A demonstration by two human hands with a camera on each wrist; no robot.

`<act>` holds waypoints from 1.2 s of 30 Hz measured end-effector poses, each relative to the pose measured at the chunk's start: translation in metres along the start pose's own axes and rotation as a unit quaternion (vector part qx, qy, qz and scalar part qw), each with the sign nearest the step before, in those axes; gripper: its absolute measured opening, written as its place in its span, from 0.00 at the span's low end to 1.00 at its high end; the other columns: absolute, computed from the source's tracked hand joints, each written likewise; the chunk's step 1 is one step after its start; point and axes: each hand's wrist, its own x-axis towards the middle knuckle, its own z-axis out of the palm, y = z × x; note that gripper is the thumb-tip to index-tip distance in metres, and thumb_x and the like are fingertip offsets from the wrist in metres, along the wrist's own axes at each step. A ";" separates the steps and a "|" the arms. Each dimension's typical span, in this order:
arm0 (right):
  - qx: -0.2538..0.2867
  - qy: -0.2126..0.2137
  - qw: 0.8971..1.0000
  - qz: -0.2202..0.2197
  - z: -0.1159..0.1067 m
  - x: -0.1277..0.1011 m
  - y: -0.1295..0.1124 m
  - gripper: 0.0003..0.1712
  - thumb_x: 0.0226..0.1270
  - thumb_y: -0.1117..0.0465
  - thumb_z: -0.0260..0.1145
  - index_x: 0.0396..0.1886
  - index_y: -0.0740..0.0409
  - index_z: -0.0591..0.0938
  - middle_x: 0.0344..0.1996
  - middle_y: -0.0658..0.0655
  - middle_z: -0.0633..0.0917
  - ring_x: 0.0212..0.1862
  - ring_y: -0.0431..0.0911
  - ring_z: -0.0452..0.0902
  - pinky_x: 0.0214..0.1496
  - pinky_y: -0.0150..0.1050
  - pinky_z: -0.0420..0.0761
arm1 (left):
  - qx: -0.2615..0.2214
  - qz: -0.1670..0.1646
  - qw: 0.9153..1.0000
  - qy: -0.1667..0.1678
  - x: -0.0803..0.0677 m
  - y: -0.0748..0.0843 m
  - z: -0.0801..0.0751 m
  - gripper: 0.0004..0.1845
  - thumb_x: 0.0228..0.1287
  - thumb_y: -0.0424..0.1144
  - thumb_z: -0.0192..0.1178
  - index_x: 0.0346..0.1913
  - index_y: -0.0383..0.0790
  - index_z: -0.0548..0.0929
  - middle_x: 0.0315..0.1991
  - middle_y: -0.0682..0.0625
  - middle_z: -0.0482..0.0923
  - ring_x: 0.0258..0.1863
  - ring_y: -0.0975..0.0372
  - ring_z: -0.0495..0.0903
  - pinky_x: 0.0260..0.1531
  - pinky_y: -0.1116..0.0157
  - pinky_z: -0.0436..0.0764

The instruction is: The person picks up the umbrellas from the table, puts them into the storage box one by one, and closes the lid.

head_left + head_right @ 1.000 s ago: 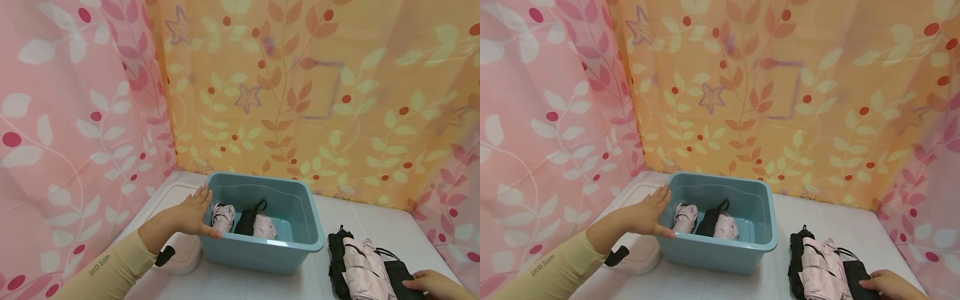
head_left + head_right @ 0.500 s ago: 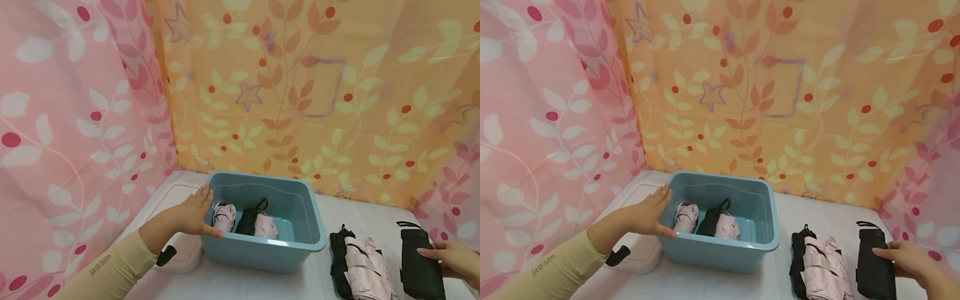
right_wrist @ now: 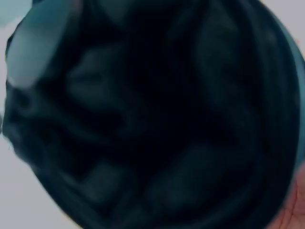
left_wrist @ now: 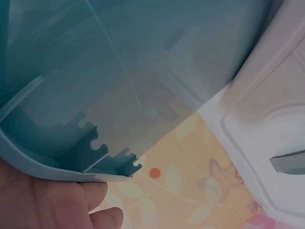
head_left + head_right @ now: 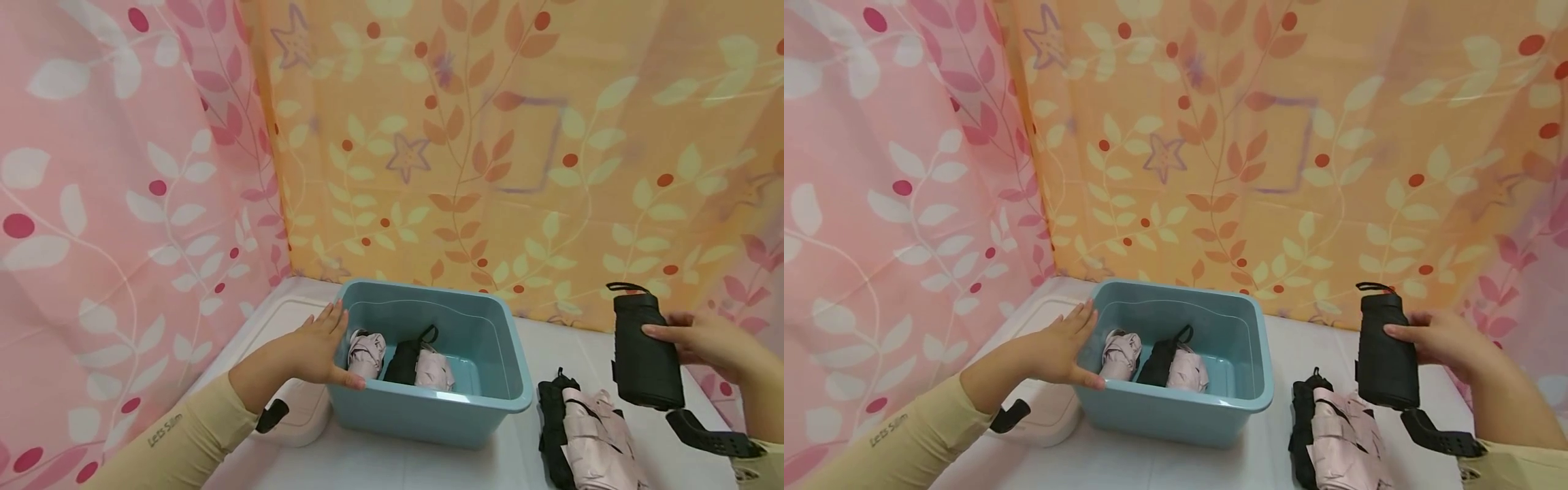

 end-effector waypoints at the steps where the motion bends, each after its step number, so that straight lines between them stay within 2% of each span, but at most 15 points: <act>1: 0.006 -0.003 1.000 -0.014 0.001 0.003 -0.008 0.28 0.70 0.55 0.53 0.50 0.81 0.65 0.33 0.56 0.81 0.33 0.49 0.82 0.37 0.41 0.81 | 0.001 -0.002 1.000 0.000 0.000 0.000 0.000 0.70 0.33 0.82 0.49 0.71 0.33 0.42 0.72 0.39 0.31 0.70 0.49 0.31 0.64 0.45 0.44; 4: 0.022 -0.011 0.999 -0.048 0.008 0.011 -0.034 0.23 0.69 0.58 0.54 0.47 0.78 0.68 0.33 0.56 0.80 0.33 0.48 0.81 0.37 0.40 0.81 | 0.005 -0.005 1.000 0.002 0.000 0.001 0.001 0.70 0.32 0.82 0.49 0.71 0.33 0.43 0.72 0.39 0.31 0.70 0.49 0.31 0.64 0.44 0.44; 6: 0.024 -0.013 0.998 -0.060 0.014 0.015 -0.050 0.23 0.69 0.58 0.55 0.47 0.79 0.67 0.33 0.57 0.79 0.33 0.48 0.81 0.37 0.41 0.81 | 0.006 -0.006 1.000 0.003 0.000 0.001 0.002 0.70 0.32 0.82 0.48 0.71 0.33 0.42 0.72 0.39 0.31 0.70 0.49 0.32 0.64 0.44 0.44; 16: 0.039 -0.037 0.995 -0.086 0.050 0.037 -0.110 0.26 0.66 0.56 0.58 0.48 0.78 0.68 0.33 0.58 0.79 0.33 0.50 0.81 0.39 0.43 0.81 | -0.001 0.000 1.000 -0.003 0.000 0.004 -0.001 0.70 0.32 0.82 0.48 0.71 0.32 0.42 0.72 0.39 0.31 0.70 0.48 0.31 0.64 0.44 0.43; 26: 0.057 -0.088 0.991 -0.079 0.098 0.065 -0.147 0.20 0.64 0.59 0.61 0.41 0.75 0.71 0.31 0.60 0.79 0.31 0.50 0.81 0.39 0.47 0.81 | -0.005 0.001 1.000 -0.006 -0.002 0.002 -0.004 0.71 0.33 0.82 0.49 0.70 0.30 0.42 0.71 0.37 0.31 0.70 0.46 0.32 0.63 0.42 0.43; 36: 0.074 -0.096 0.991 -0.061 0.137 0.094 -0.167 0.20 0.63 0.61 0.62 0.46 0.75 0.73 0.32 0.61 0.79 0.29 0.48 0.81 0.39 0.46 0.81 | -0.009 -0.002 1.000 0.000 -0.002 0.001 -0.002 0.71 0.32 0.82 0.48 0.71 0.32 0.42 0.72 0.38 0.30 0.70 0.48 0.31 0.64 0.43 0.43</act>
